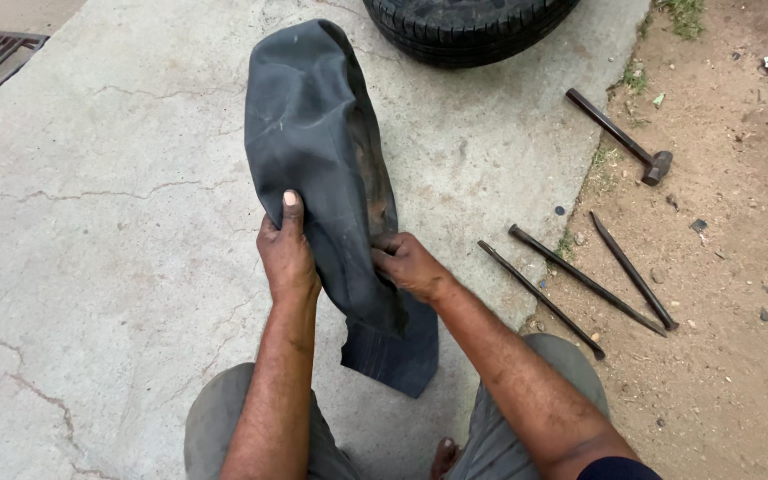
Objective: The person kneels on a concrete surface and manipulates a black rubber inner tube, stretching and folding it. They then place the inner tube into a car tire and proceed to push the tube's edges into the tire's inner rim, working around the circumference to seat it.
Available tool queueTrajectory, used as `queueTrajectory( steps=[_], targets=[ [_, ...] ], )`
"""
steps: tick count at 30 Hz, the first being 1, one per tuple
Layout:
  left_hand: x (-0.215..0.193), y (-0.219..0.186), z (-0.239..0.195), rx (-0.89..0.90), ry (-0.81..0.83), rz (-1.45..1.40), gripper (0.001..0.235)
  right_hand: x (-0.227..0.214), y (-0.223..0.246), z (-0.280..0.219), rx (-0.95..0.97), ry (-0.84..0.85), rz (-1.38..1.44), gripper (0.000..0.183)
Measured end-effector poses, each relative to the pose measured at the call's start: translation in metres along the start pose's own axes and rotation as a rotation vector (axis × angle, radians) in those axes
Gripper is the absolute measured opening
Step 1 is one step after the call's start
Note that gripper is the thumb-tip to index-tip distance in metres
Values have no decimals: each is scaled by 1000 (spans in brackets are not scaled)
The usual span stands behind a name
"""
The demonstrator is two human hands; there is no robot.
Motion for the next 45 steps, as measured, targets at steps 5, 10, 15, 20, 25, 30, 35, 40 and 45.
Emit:
queueTrajectory(
  steps=[5,10,15,20,25,30,35,40,45],
  targets=[
    [-1,3,-1,-149,-10,153,71,-6,16,-5,-51,-23,284,50],
    [22,3,-10,-159,274,229,74,-10,22,-9,39,-41,336,57],
    [22,6,-14,-144,278,194,62,-6,28,-11,0,-59,304,48],
    [21,15,-13,-57,207,220,50,-10,18,-8,-44,-195,211,35],
    [21,0,-9,-2,198,196,50,-40,26,-11,-156,-375,35,30],
    [24,-25,-15,-30,185,137,56,-81,54,-21,-257,-426,259,25],
    [40,-36,-30,-7,277,39,67,-77,72,-35,-196,-328,395,22],
    [29,-42,-26,-41,257,15,80,-54,83,-35,-155,-141,414,29],
    [39,-33,-30,-111,478,187,102,-52,96,-39,-196,-290,544,31]
  ],
)
Point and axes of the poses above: each hand's wrist, its own z-axis towards the middle knuckle, its own x-axis out of the palm, y = z × x, the point moved 8 cm from there along z, towards the middle knuckle, and after that the axes turned 4 degrees about -z, right-handed, at the moved point
